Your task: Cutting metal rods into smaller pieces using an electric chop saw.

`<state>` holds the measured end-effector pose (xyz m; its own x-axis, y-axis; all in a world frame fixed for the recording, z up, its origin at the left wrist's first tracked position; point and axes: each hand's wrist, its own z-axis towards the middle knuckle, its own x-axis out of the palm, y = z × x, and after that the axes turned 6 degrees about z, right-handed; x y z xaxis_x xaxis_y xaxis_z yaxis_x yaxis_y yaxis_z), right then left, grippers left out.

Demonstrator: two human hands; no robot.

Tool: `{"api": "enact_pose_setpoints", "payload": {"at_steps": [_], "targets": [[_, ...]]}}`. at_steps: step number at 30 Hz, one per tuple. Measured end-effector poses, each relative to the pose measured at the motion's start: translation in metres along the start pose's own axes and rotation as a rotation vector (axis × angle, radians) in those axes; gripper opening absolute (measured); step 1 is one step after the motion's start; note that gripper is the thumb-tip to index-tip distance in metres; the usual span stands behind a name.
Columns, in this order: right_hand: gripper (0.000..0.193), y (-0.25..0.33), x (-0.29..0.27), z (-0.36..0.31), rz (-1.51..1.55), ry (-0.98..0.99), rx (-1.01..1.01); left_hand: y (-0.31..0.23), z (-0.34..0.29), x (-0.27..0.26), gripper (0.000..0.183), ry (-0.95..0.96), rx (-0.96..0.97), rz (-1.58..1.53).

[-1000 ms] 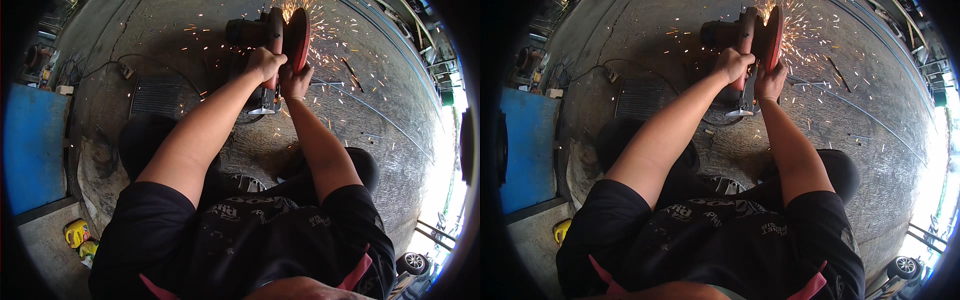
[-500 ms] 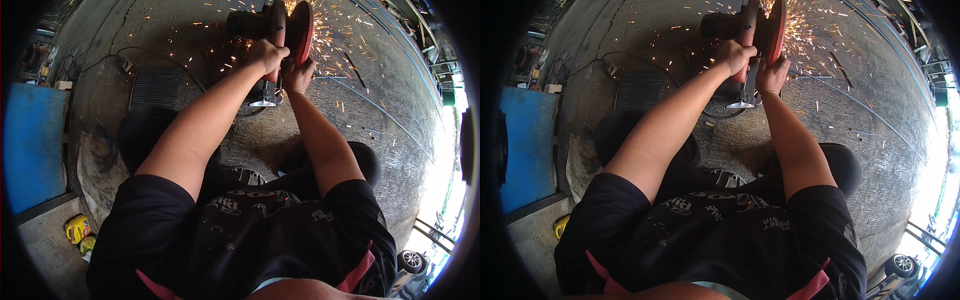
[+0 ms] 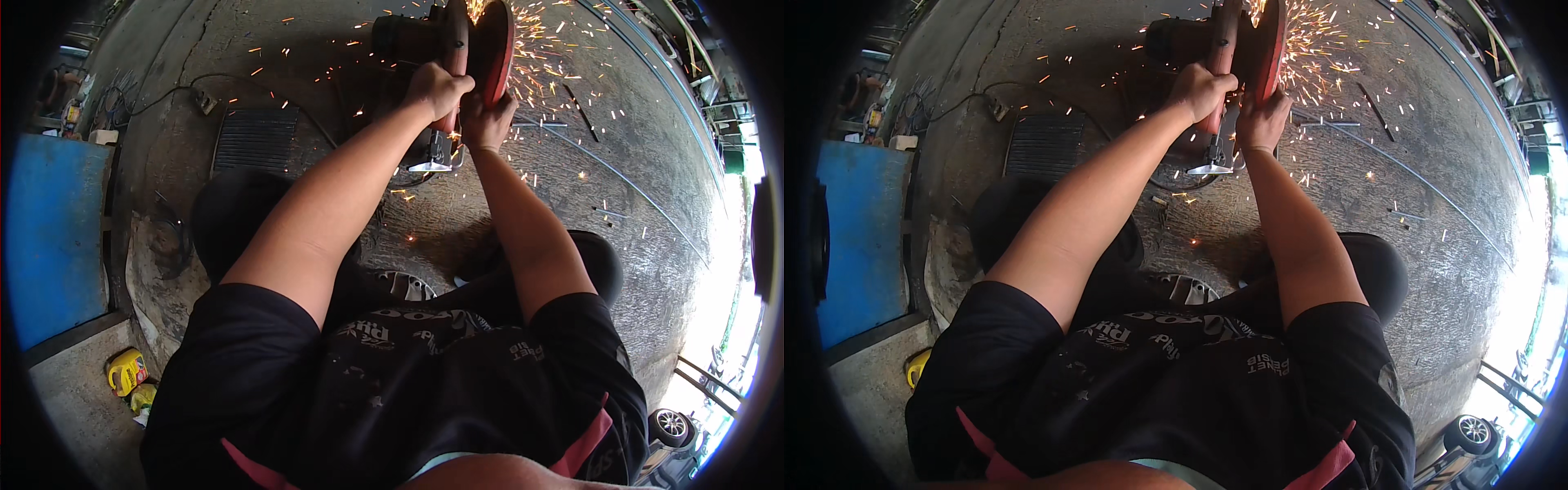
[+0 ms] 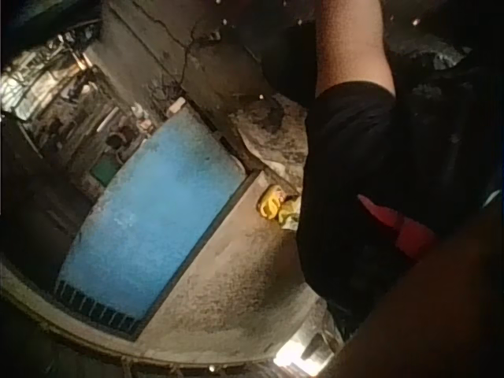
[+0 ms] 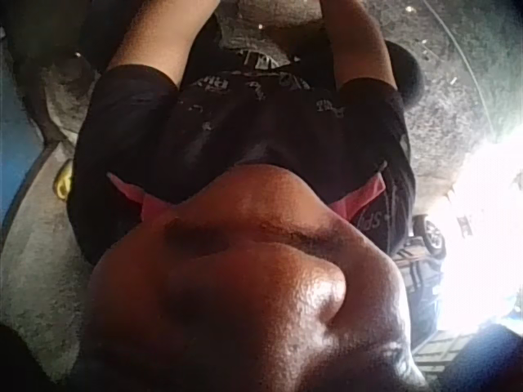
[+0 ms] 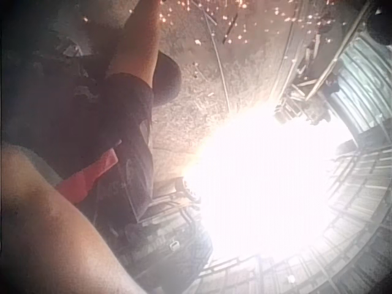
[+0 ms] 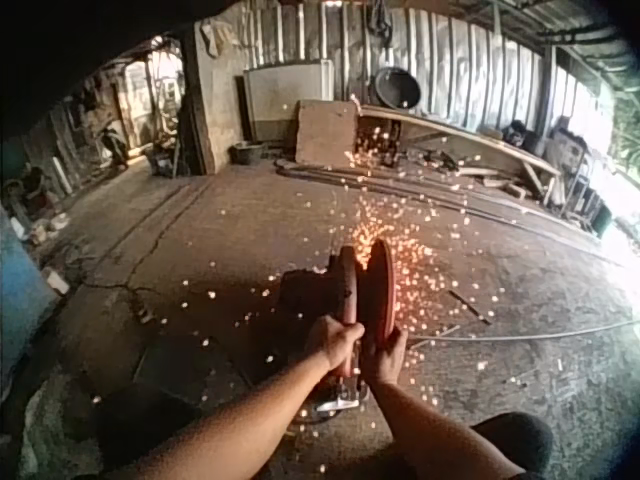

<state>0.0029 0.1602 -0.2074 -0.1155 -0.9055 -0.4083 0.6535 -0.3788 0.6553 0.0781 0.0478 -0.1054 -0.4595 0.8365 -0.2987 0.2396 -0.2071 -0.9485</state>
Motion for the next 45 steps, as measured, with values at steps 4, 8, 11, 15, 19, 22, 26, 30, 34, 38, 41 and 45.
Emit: {"api": "enact_pose_setpoints", "payload": {"at_steps": [4,8,11,15,19,22,26,30,34,38,41,45], "targets": [[0.047,0.002,-0.002,-0.001,-0.039,0.018,0.019,0.006,0.006,0.001,0.038,-0.006,0.006,0.081],[0.045,0.005,-0.003,0.0,-0.01,0.025,0.063,0.011,0.011,0.002,0.044,-0.073,0.058,0.206],[0.046,0.006,-0.003,0.0,-0.022,0.024,0.033,0.012,0.01,0.0,0.042,-0.052,0.04,0.253],[0.046,0.007,-0.003,0.0,0.017,0.018,0.071,0.014,0.011,0.004,0.042,-0.059,0.05,0.12],[0.045,0.009,-0.004,-0.001,0.01,0.002,0.052,0.016,0.011,0.004,0.029,-0.037,0.097,0.11],[0.045,0.009,-0.004,-0.001,0.001,0.019,0.068,0.014,0.008,0.001,0.03,-0.006,0.074,0.111],[0.044,0.01,-0.004,0.0,0.036,0.025,0.094,0.01,0.004,0.002,0.03,0.007,0.069,-0.012],[0.045,0.011,-0.006,0.0,-0.003,0.021,0.016,0.01,0.005,0.002,0.037,-0.054,0.055,0.11],[0.045,0.01,-0.006,-0.001,0.014,0.018,0.044,0.014,0.008,0.003,0.037,-0.088,0.101,0.149],[0.045,0.008,-0.004,-0.002,0.013,0.003,0.015,0.014,0.005,0.004,0.038,-0.09,0.082,0.062],[0.045,0.007,-0.004,-0.002,0.034,0.019,0.051,0.013,0.003,0.004,0.041,-0.036,0.017,-0.037],[0.045,0.007,-0.004,-0.003,0.037,0.013,0.018,0.016,0.007,0.002,0.045,-0.1,0.107,0.143]]}}
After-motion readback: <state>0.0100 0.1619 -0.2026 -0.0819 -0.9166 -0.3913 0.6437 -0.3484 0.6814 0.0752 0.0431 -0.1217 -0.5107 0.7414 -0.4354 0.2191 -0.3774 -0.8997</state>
